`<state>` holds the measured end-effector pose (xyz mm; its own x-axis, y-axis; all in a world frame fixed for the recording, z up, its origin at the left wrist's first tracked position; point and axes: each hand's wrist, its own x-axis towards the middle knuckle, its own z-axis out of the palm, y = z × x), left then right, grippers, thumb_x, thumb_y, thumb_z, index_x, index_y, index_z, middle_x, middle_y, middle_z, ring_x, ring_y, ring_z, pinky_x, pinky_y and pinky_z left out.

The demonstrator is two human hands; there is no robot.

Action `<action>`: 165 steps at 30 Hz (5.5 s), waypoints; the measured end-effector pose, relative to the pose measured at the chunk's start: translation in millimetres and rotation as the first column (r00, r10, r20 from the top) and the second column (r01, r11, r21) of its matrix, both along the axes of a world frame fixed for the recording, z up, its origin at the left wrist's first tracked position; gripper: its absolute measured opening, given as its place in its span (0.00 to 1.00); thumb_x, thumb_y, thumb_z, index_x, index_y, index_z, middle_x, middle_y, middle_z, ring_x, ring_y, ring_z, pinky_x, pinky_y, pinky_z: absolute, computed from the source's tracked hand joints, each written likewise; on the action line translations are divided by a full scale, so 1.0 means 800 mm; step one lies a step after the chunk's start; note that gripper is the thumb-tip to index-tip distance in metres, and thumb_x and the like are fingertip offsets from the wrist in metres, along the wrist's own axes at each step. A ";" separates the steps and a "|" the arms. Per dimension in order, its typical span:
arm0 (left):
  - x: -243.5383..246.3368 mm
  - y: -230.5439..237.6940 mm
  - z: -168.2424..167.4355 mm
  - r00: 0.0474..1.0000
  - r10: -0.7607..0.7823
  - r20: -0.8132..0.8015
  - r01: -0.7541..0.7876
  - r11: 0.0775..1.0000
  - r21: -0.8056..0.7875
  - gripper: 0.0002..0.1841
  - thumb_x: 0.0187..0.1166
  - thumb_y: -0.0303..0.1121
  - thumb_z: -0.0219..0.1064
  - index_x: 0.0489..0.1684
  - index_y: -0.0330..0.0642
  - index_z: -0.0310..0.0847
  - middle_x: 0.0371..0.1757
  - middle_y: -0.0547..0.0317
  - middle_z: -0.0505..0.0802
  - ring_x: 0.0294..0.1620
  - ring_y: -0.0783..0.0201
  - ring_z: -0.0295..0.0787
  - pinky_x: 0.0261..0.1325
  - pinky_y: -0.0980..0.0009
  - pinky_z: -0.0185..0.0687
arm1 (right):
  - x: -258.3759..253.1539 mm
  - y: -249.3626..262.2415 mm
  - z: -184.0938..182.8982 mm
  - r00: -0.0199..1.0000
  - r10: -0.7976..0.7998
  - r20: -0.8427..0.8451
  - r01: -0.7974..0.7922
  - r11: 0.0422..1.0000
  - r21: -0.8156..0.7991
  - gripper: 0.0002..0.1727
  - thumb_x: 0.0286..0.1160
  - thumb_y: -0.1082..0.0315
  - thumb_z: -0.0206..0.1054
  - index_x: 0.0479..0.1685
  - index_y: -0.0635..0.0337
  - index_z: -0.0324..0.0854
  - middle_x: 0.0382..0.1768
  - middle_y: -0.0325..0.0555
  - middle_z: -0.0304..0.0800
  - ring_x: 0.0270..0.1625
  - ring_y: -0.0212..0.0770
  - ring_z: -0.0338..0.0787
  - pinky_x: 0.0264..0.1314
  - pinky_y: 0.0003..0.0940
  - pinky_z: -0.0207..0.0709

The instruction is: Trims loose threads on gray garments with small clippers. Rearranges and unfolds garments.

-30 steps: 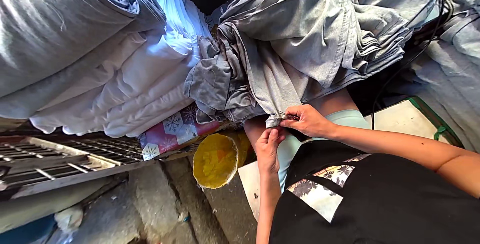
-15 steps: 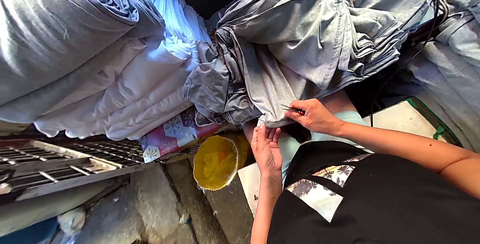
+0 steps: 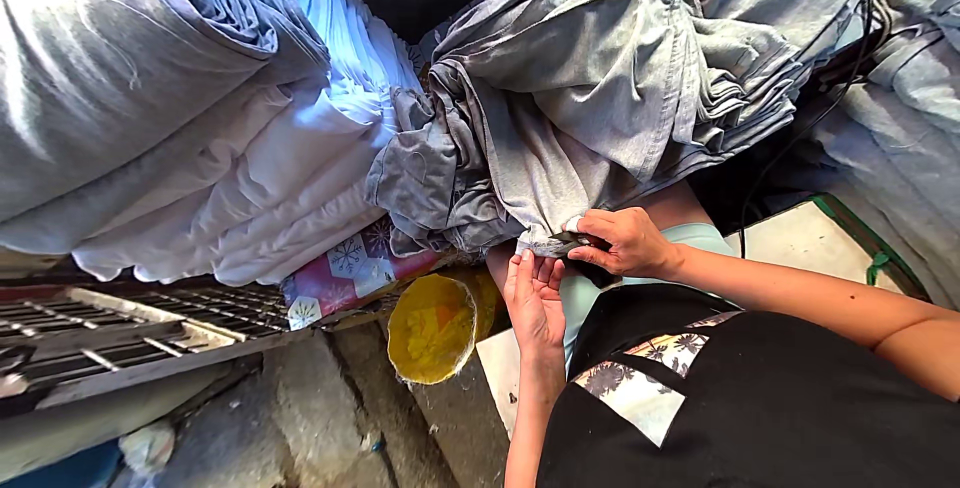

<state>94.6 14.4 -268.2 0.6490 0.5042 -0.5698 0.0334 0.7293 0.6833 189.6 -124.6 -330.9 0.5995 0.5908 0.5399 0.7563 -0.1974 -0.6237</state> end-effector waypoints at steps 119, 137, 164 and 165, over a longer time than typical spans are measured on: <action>0.008 -0.016 -0.010 0.996 -0.092 -0.006 0.093 0.995 0.032 0.10 0.93 0.24 0.46 0.51 0.34 0.75 0.35 0.52 0.94 0.34 0.63 0.96 0.46 0.70 0.94 | 0.001 -0.016 0.001 0.996 -0.086 0.002 0.086 0.996 0.037 0.17 0.77 0.55 0.69 0.30 0.60 0.93 0.19 0.41 0.81 0.20 0.36 0.79 0.18 0.32 0.67; 0.005 -0.015 -0.021 0.989 -0.148 0.024 0.147 0.989 0.022 0.19 0.94 0.30 0.42 0.41 0.36 0.81 0.30 0.54 0.94 0.31 0.65 0.94 0.42 0.70 0.92 | -0.009 0.003 0.006 0.966 -0.050 0.252 0.040 0.998 0.047 0.17 0.75 0.55 0.70 0.30 0.61 0.87 0.18 0.42 0.77 0.17 0.38 0.76 0.17 0.32 0.63; 0.014 -0.019 -0.005 0.999 -0.046 0.007 0.045 0.999 0.006 0.14 0.95 0.28 0.41 0.53 0.37 0.74 0.36 0.55 0.94 0.36 0.64 0.96 0.47 0.70 0.93 | -0.008 -0.036 -0.005 0.996 -0.080 -0.029 0.079 0.996 -0.048 0.23 0.83 0.51 0.62 0.37 0.65 0.83 0.26 0.45 0.81 0.22 0.37 0.80 0.19 0.32 0.69; 0.014 -0.019 -0.004 0.999 -0.047 0.007 0.047 0.999 0.003 0.14 0.95 0.29 0.41 0.53 0.37 0.74 0.36 0.55 0.94 0.36 0.65 0.96 0.47 0.70 0.93 | -0.008 -0.034 -0.007 0.996 -0.086 -0.014 0.086 0.995 -0.042 0.22 0.83 0.51 0.63 0.35 0.65 0.83 0.25 0.45 0.81 0.21 0.37 0.80 0.18 0.32 0.69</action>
<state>105.7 -0.5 -271.8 0.6759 0.4748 -0.5637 0.0627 0.7250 0.6859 183.2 -152.1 -336.6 0.6575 0.5584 0.5059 0.7254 -0.2875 -0.6254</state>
